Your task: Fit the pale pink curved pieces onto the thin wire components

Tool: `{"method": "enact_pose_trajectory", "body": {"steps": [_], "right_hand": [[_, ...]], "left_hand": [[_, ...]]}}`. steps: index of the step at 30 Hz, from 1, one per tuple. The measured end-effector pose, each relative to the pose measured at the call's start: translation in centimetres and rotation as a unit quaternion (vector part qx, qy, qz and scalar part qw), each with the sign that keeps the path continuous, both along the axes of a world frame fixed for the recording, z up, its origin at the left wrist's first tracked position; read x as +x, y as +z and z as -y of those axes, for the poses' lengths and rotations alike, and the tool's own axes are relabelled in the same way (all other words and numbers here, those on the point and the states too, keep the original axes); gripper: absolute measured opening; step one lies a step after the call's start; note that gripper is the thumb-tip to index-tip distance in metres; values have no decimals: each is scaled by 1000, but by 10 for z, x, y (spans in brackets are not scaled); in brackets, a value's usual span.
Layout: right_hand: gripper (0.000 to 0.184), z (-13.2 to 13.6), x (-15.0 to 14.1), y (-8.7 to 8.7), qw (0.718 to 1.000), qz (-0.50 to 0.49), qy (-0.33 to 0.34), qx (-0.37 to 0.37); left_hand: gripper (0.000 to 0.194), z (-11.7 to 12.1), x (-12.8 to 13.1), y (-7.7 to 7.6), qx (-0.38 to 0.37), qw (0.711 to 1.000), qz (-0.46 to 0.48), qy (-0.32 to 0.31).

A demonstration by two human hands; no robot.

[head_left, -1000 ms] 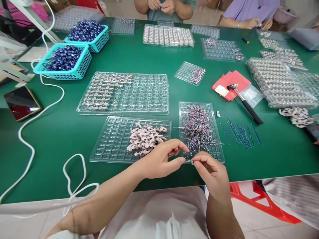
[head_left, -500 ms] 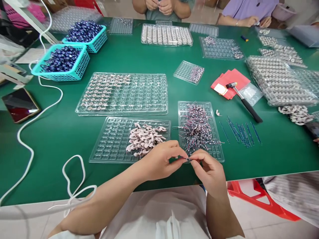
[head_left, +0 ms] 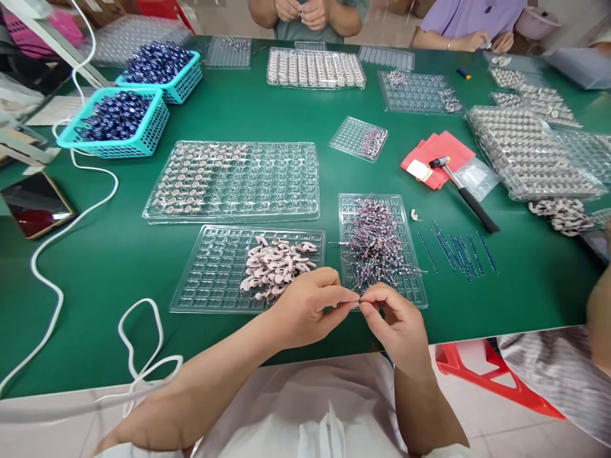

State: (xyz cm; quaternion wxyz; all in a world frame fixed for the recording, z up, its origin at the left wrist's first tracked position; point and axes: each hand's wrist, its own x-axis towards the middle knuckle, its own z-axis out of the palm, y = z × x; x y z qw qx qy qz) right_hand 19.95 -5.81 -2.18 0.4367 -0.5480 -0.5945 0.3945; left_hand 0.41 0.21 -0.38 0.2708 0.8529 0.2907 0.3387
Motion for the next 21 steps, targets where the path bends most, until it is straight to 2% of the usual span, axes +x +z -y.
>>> {"method": "enact_pose_trajectory", "body": {"steps": [4,7,10,12,14,17,21], "right_hand": [[8,1,0,-4,1000,-9,-10,-5],[7,2,-1,-6,1000,-7,-22,1],[6,3,-7,-7,998,5,-56,36],[8,4,-12,-7,994,18,-77,72],[9,3,-15,-7,990,32,-86,103],[12,2,-15,-7,984,56,-86,143],[23,0,-9,-8,964,112,-71,230]], "left_hand": [[19,0,0,1,13,1000,-18,5],[19,2,2,1,58,998,-30,24],[14,6,5,-2,109,992,-18,58],[11,8,7,-3,111,991,-2,69],[11,9,7,-2,69,996,9,63],[11,8,5,5,-62,997,10,38],[16,4,3,15,-239,971,8,9]]}}
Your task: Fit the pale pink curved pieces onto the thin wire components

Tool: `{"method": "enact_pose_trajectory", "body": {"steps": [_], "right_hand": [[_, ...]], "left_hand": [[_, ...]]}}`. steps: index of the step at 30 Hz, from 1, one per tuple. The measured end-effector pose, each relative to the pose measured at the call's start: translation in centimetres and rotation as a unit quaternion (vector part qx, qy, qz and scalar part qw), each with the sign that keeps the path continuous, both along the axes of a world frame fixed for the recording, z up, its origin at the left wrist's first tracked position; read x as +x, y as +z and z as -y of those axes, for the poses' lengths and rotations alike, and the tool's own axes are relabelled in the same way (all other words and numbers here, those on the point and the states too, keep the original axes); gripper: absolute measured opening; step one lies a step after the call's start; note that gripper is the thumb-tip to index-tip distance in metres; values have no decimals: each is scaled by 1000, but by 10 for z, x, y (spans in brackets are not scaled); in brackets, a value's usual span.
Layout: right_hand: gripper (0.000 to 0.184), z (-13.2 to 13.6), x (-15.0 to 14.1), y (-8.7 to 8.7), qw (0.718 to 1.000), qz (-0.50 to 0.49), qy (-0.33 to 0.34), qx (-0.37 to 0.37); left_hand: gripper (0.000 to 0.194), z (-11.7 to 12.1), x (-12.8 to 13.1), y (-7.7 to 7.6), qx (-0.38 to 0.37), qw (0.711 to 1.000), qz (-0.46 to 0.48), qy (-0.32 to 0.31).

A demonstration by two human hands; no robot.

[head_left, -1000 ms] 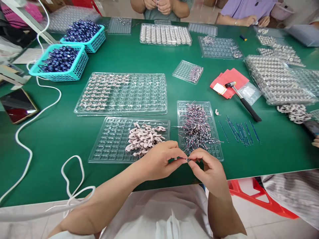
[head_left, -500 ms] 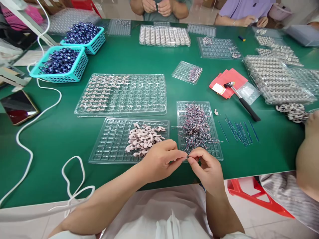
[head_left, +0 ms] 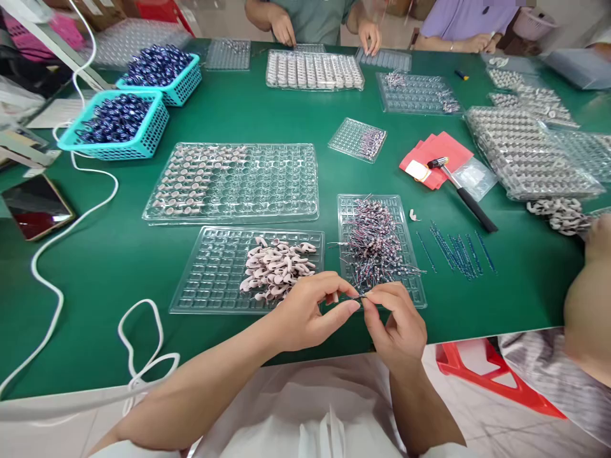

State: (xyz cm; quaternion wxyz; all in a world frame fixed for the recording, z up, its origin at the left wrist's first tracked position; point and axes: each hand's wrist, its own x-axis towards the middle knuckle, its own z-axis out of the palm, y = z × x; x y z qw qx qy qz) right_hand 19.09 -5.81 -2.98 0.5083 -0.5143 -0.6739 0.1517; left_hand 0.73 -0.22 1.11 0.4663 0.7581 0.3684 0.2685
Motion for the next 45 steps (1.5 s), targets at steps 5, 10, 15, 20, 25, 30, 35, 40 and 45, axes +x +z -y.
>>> {"method": "enact_pose_trajectory", "body": {"steps": [5,10,15,20,25,30,35,40,45], "right_hand": [[30,-3,1,1,993,87,0,83],[30,-4,-3,1,994,76,4,77],[29,-1,-4,-2,999,-12,22,33],[24,1,-8,-7,997,-78,13,11],[23,1,-10,-11,990,-143,6,5],[24,1,-9,-12,982,-186,10,-8],[23,1,-8,-14,977,-213,11,-12],[21,1,-8,-15,974,-225,9,-18],[18,2,-8,-17,974,-227,-4,-20]], "left_hand": [[22,-4,1,0,-134,990,23,27],[22,-6,3,0,-220,973,54,39],[28,-8,3,1,-326,940,99,22],[30,-9,2,0,-347,930,123,13],[28,-9,1,0,-353,927,130,14],[23,-9,2,2,-358,921,153,6],[24,-10,2,1,-340,928,152,6],[26,-9,0,-2,-306,942,138,-6],[27,-9,0,-1,-310,941,139,-7]]}}
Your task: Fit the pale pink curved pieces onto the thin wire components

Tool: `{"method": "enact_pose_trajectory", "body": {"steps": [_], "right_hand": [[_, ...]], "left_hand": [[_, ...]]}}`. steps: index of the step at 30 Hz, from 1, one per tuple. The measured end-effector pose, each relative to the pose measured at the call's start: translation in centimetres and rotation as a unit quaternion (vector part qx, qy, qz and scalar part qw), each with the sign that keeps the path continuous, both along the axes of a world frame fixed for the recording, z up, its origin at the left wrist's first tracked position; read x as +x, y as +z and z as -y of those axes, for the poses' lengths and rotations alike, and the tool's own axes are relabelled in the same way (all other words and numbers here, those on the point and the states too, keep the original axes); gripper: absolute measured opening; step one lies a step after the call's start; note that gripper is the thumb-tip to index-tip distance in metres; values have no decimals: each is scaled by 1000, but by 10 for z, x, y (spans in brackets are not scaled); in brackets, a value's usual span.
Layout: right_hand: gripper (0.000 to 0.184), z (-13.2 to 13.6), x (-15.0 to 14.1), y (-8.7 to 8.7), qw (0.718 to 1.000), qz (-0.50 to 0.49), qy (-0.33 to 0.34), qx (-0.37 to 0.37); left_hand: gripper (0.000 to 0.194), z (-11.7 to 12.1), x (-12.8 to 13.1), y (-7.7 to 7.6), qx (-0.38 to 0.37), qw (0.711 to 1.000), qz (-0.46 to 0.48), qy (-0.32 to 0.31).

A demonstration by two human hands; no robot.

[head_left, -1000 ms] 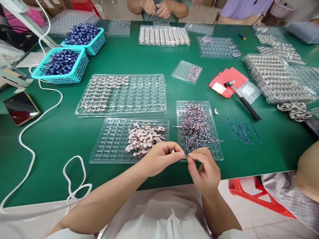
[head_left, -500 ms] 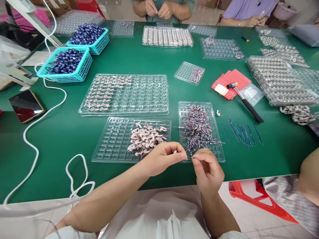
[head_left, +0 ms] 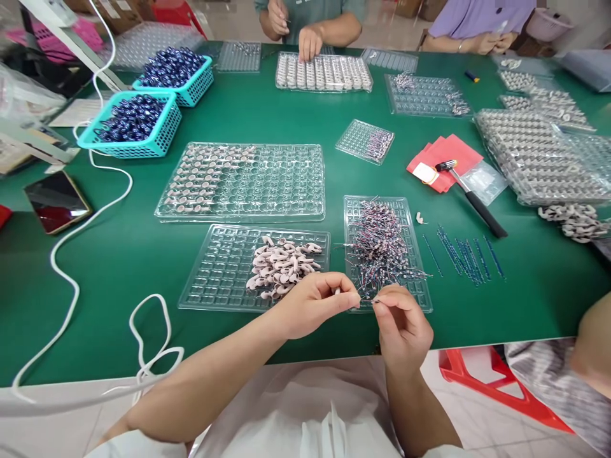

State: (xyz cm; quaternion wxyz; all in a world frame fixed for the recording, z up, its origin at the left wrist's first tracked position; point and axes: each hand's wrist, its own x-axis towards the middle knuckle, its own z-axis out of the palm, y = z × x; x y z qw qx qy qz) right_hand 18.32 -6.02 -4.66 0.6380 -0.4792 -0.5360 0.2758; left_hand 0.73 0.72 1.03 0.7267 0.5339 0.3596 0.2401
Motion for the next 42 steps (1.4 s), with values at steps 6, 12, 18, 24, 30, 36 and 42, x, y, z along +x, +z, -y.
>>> {"method": "enact_pose_trajectory", "body": {"steps": [6,12,18,24,30,36,42], "right_hand": [[15,-3,0,-1,999,-15,-27,8],[15,-2,-1,-2,999,-22,-41,9],[15,0,-2,-5,996,31,-84,16],[15,0,-3,-6,991,69,-116,20],[18,-1,-4,-6,990,59,-123,30],[19,0,-4,-6,991,67,-111,20],[22,-2,-4,-6,991,80,-105,24]], "left_hand": [[28,-1,0,3,-25,1000,-11,15],[37,-2,2,-7,-157,980,105,68],[37,2,4,-13,-169,978,106,57],[25,6,9,-11,-66,994,69,48],[21,10,11,-14,6,998,23,58],[21,11,11,-12,12,998,12,60],[21,12,11,-12,18,998,7,64]]}}
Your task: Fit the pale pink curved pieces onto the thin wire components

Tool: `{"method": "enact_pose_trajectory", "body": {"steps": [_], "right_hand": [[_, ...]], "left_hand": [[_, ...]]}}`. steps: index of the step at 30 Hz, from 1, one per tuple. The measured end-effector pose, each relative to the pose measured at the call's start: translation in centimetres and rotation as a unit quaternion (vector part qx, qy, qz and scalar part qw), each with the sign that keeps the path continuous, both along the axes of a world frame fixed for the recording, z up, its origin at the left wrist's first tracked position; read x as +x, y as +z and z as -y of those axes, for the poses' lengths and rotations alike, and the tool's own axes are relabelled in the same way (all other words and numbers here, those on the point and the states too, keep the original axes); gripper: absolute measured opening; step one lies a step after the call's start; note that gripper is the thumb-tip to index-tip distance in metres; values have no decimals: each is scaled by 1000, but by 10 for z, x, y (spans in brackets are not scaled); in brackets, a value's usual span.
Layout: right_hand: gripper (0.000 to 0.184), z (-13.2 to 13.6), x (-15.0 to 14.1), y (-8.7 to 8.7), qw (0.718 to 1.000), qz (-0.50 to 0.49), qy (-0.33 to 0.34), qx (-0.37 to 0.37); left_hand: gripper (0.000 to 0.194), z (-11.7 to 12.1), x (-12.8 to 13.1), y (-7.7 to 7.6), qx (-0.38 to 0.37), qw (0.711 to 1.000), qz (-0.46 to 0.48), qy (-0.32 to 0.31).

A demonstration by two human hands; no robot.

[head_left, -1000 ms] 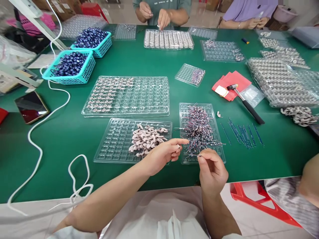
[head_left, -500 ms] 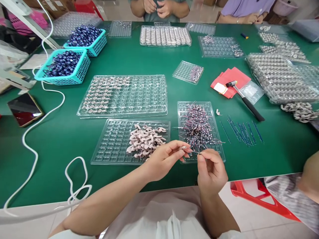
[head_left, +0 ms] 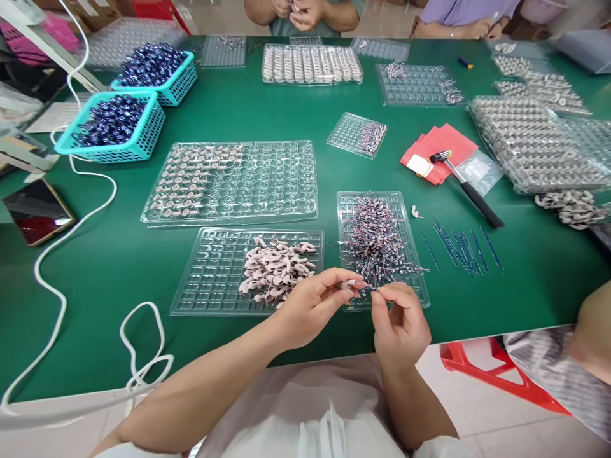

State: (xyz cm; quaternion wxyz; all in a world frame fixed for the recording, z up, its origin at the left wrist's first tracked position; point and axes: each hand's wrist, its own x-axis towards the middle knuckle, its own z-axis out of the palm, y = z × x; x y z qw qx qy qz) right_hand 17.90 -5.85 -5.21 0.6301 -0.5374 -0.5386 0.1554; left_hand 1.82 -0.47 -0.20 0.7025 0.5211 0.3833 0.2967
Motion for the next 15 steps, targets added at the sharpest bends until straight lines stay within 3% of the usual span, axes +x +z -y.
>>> {"method": "enact_pose_trajectory", "body": {"steps": [3,6,11,15], "right_hand": [[21,-1,0,0,1000,15,-6,3],[20,-1,0,0,999,36,-6,-6],[19,-1,1,1,997,73,14,-20],[21,-3,1,4,993,109,28,-24]], "left_hand": [[22,0,-1,0,32,999,-31,0],[23,-1,-2,-1,112,990,-88,2],[27,-3,-5,-6,296,947,-128,10],[34,-5,-7,-13,381,916,-122,3]]}}
